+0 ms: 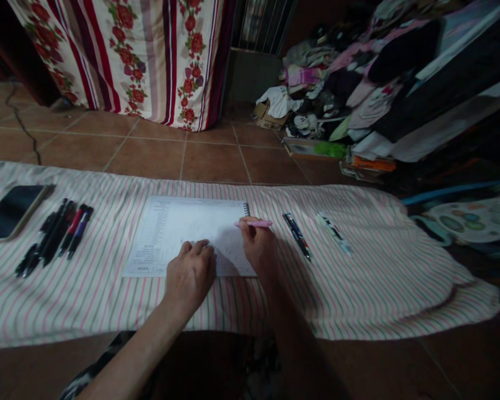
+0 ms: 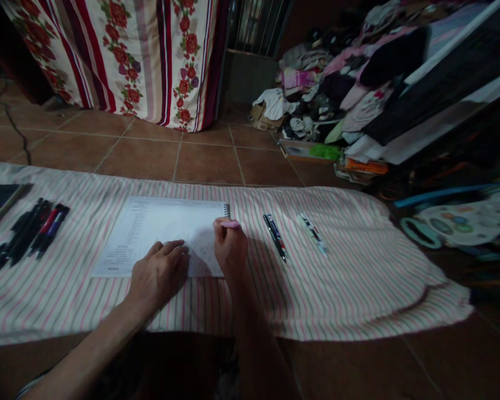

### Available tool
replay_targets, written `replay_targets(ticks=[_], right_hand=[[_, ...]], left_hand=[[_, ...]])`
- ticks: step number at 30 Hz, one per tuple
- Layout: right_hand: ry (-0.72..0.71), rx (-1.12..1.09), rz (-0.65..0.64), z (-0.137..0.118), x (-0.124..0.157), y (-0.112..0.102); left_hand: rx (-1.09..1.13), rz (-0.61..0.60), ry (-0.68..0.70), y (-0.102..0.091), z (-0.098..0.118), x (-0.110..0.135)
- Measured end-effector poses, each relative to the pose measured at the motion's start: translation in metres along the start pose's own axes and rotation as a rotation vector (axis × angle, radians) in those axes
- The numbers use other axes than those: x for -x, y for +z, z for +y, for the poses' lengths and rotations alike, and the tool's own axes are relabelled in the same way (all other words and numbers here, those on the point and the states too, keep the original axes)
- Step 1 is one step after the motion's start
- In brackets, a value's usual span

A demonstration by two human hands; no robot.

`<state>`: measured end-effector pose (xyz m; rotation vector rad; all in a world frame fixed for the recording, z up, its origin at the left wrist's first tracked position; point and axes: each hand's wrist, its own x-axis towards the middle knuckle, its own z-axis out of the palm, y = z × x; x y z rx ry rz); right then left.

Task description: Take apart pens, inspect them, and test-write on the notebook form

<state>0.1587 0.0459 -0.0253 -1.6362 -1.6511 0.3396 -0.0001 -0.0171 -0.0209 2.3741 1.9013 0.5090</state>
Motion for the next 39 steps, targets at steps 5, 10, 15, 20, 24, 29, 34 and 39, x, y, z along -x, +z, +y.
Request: replay_targets(ticks=[5,10,15,20,24,29,34,39], right_hand=[[-0.086,-0.054,-0.031,0.006,0.001,0.003],[-0.193,-0.145,0.071,0.013,0.001,0.008],[-0.15,-0.165,0.041,0.014,0.002,0.008],[0.023,-0.317,-0.18,0.009,0.006,0.004],[0.07,-0.245,-0.091,0.007,0.009,-0.004],[0.074,-0.193,0.143,0.014,0.014,-0.019],[0.171,-0.206,0.174,0.029,0.013,-0.06],[0.248,-0.058,0.165,0.058,0.001,-0.118]], left_hand=[[-0.005,-0.003,-0.003,-0.001,0.001,0.0],[-0.026,0.002,-0.011,-0.002,0.003,0.0],[-0.048,-0.001,0.0,-0.003,0.003,0.0],[-0.06,0.01,0.019,-0.002,0.003,0.0],[-0.06,0.012,0.034,-0.001,0.002,0.001],[-0.057,0.03,0.023,-0.001,0.001,0.001],[-0.058,0.037,0.03,-0.001,0.003,0.001],[-0.052,0.025,0.041,-0.003,0.002,0.002]])
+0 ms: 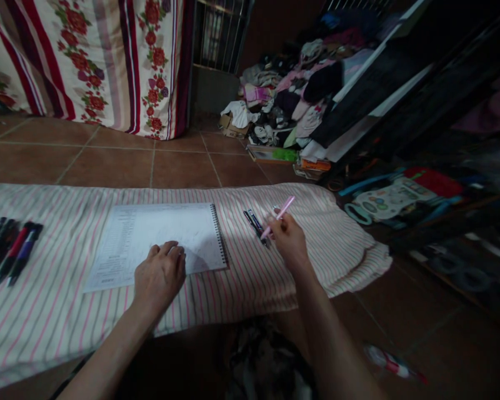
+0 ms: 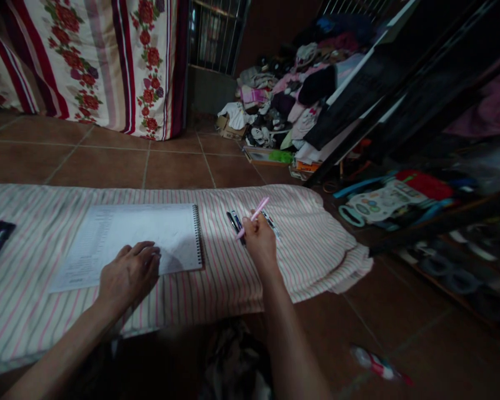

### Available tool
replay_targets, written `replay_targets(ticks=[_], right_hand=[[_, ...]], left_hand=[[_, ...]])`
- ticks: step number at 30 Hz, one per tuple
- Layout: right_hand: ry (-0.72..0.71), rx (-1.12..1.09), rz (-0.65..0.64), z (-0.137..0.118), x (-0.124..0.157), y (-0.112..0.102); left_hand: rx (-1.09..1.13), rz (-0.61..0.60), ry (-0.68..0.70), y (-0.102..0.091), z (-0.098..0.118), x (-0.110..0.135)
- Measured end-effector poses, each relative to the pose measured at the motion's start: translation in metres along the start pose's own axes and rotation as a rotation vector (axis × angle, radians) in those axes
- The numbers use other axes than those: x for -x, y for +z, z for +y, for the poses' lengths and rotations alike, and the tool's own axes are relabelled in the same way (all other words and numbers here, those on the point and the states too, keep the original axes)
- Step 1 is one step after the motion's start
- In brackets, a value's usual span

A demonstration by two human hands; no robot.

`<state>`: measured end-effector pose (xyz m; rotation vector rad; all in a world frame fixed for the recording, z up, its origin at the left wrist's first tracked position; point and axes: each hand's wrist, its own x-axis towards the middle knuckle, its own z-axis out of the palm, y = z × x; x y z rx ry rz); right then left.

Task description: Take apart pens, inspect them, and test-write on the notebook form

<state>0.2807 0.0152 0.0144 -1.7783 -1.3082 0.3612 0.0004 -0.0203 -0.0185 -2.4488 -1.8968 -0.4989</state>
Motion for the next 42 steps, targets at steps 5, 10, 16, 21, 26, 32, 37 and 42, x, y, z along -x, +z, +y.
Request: replay_targets(ticks=[5,10,16,21,26,32,37,42], right_hand=[[-0.023,0.522,0.13,0.035,-0.041,-0.049],[0.022,0.842,-0.027,0.062,-0.073,-0.073],[0.095,0.906,-0.115,0.087,-0.09,-0.067],[0.12,0.885,-0.141,0.099,-0.098,-0.055],[0.086,0.882,-0.206,0.102,-0.101,-0.046],[0.042,0.898,-0.239,0.104,-0.094,-0.039],[-0.026,0.9,-0.203,0.104,-0.087,-0.036],[-0.04,0.888,-0.169,0.098,-0.083,-0.03]], left_hand=[[0.006,0.003,0.014,0.0,-0.001,0.001],[0.013,0.009,0.015,0.0,0.001,0.0],[0.007,0.006,0.006,0.002,0.001,-0.001],[-0.007,-0.007,-0.016,0.001,0.001,-0.001],[-0.002,-0.02,-0.024,0.001,0.003,-0.002],[-0.011,0.005,-0.019,0.002,0.003,-0.001],[-0.005,0.004,-0.01,0.002,0.002,0.0],[0.0,-0.008,-0.017,0.002,0.002,0.0]])
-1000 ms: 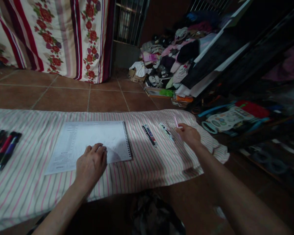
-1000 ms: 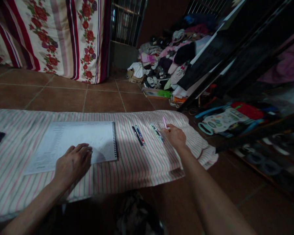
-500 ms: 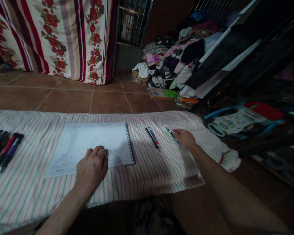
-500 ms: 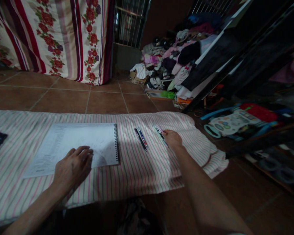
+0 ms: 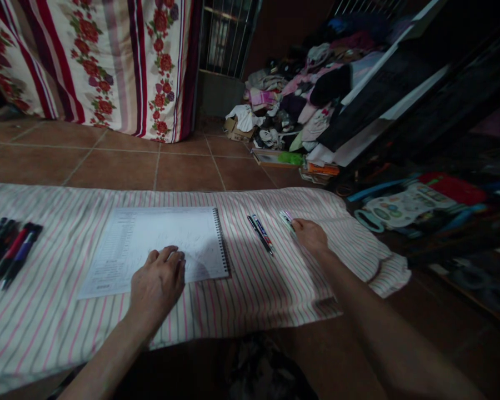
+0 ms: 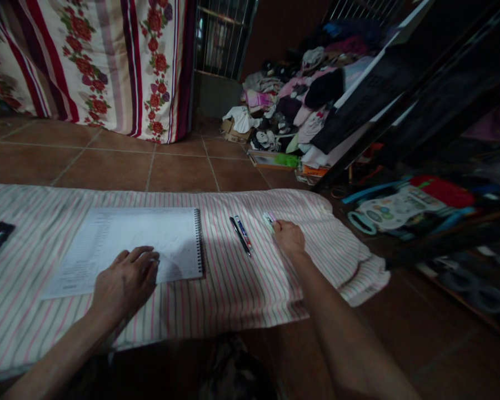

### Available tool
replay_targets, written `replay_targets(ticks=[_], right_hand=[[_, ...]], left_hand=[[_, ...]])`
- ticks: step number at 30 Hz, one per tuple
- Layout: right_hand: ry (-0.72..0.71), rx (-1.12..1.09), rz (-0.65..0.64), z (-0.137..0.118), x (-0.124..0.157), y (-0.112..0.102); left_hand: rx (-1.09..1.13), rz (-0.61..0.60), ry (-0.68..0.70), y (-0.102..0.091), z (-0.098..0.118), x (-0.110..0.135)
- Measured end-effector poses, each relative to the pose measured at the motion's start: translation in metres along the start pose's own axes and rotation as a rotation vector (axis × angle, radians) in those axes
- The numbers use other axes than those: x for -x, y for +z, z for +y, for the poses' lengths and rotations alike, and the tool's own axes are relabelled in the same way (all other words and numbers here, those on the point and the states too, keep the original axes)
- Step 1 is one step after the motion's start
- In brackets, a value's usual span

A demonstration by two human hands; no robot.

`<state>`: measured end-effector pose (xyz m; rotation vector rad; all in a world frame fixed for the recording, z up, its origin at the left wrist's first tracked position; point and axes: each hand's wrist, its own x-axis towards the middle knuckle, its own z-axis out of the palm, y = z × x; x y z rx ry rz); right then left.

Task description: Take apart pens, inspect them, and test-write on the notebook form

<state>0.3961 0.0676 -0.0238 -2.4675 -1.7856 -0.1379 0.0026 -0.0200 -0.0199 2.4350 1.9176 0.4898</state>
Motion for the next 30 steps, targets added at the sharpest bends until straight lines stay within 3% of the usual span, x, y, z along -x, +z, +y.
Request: replay_targets(ticks=[7,10,12,17,19,21,23,26,30], right_hand=[[-0.165,-0.102,0.197,-0.033,0.009,-0.007],[-0.185,-0.362,0.32,-0.068,0.02,-0.01],[-0.232,-0.555,0.331,-0.097,0.032,-0.012],[-0.356,-0.879,0.221,-0.173,0.075,-0.013],[-0.396,-0.991,0.103,-0.199,0.096,-0.012],[-0.287,-1.115,0.016,-0.221,0.117,-0.01],[-0.224,-1.21,-0.131,-0.238,0.136,-0.009],[-0.241,-1.365,-0.333,-0.257,0.155,-0.015],[-0.294,-1.444,-0.383,-0.272,0.164,-0.021]], left_hand=[[0.01,-0.003,0.003,0.0,-0.001,0.0],[0.021,-0.015,-0.002,0.001,-0.002,-0.001],[0.026,-0.002,-0.009,0.001,-0.002,-0.001],[0.05,-0.009,-0.032,0.0,-0.003,-0.004],[0.05,-0.01,-0.055,-0.004,-0.008,-0.007],[0.034,0.012,-0.116,-0.01,-0.017,-0.012],[0.0,0.054,-0.211,-0.018,-0.032,-0.016],[-0.053,0.134,-0.328,-0.031,-0.062,-0.016],[-0.123,0.195,-0.455,-0.042,-0.104,-0.006]])
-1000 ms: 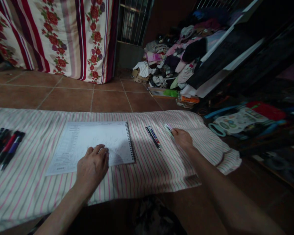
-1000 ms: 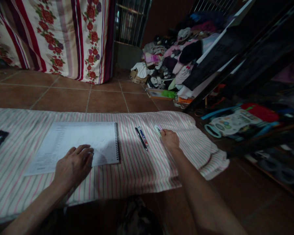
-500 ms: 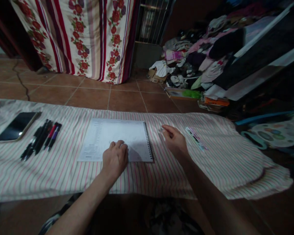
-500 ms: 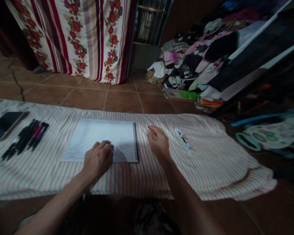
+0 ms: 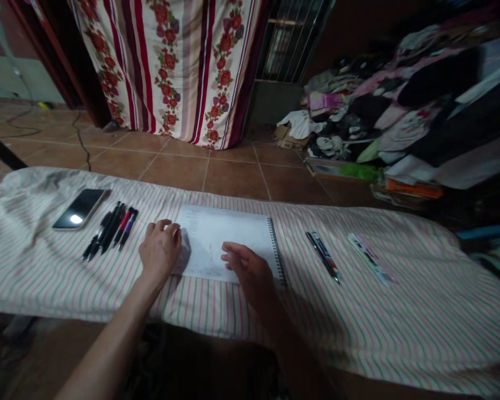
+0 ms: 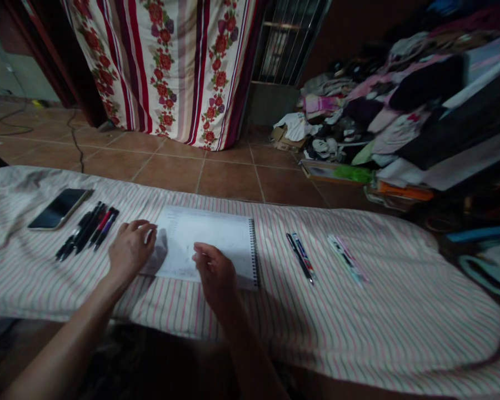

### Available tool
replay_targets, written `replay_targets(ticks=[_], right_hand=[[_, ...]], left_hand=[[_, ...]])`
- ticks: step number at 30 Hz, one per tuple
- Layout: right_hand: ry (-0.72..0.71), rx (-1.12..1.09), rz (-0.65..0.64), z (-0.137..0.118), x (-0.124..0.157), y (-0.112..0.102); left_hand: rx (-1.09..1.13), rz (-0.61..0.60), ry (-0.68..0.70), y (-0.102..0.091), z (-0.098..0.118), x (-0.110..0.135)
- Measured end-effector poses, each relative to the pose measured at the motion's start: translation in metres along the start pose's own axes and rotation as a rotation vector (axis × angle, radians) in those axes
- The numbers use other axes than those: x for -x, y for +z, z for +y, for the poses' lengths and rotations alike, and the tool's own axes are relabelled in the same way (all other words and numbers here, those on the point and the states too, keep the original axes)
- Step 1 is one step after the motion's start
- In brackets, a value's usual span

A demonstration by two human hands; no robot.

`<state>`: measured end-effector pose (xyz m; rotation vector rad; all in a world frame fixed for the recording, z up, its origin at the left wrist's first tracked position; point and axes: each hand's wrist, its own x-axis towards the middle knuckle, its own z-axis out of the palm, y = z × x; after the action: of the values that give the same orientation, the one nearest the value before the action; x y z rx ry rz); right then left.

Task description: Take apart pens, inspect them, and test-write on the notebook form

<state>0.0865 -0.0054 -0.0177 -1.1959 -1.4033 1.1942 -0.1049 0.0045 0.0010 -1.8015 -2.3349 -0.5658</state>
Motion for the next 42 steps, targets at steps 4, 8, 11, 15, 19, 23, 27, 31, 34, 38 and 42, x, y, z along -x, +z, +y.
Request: replay_targets(ticks=[4,8,11,15,19,23,27,31,34,38,42], right_hand=[[0.01,0.045,0.061,0.011,-0.001,0.007],[-0.001,0.139,0.015,0.024,0.002,0.011],[-0.034,0.176,-0.015,0.026,0.006,0.01],[-0.05,0.218,-0.015,0.025,0.006,0.007],[-0.049,0.204,-0.021,0.029,0.0,0.008],[-0.066,0.175,0.002,0.032,-0.004,0.012],[-0.087,0.184,-0.014,0.032,-0.005,0.013],[-0.068,0.186,-0.034,0.031,-0.005,0.011],[-0.065,0.166,-0.009,0.029,-0.005,0.011],[-0.036,0.102,0.024,0.023,-0.004,0.011],[0.015,0.012,0.039,0.019,-0.005,0.01]], left_hand=[[-0.064,0.007,-0.081,-0.001,-0.035,-0.003],[-0.085,-0.03,-0.193,-0.005,-0.06,-0.003],[-0.082,-0.053,-0.233,-0.007,-0.075,-0.002],[-0.071,-0.027,-0.252,-0.007,-0.086,-0.002],[-0.071,-0.003,-0.252,-0.005,-0.085,-0.002],[-0.076,0.016,-0.251,0.004,-0.088,-0.004],[-0.106,-0.002,-0.267,0.01,-0.093,-0.007],[-0.093,-0.04,-0.298,0.009,-0.093,-0.009],[-0.075,-0.038,-0.323,0.006,-0.092,-0.011],[0.084,0.011,-0.384,0.003,-0.085,-0.017],[0.937,0.021,-0.637,0.0,-0.062,-0.025]])
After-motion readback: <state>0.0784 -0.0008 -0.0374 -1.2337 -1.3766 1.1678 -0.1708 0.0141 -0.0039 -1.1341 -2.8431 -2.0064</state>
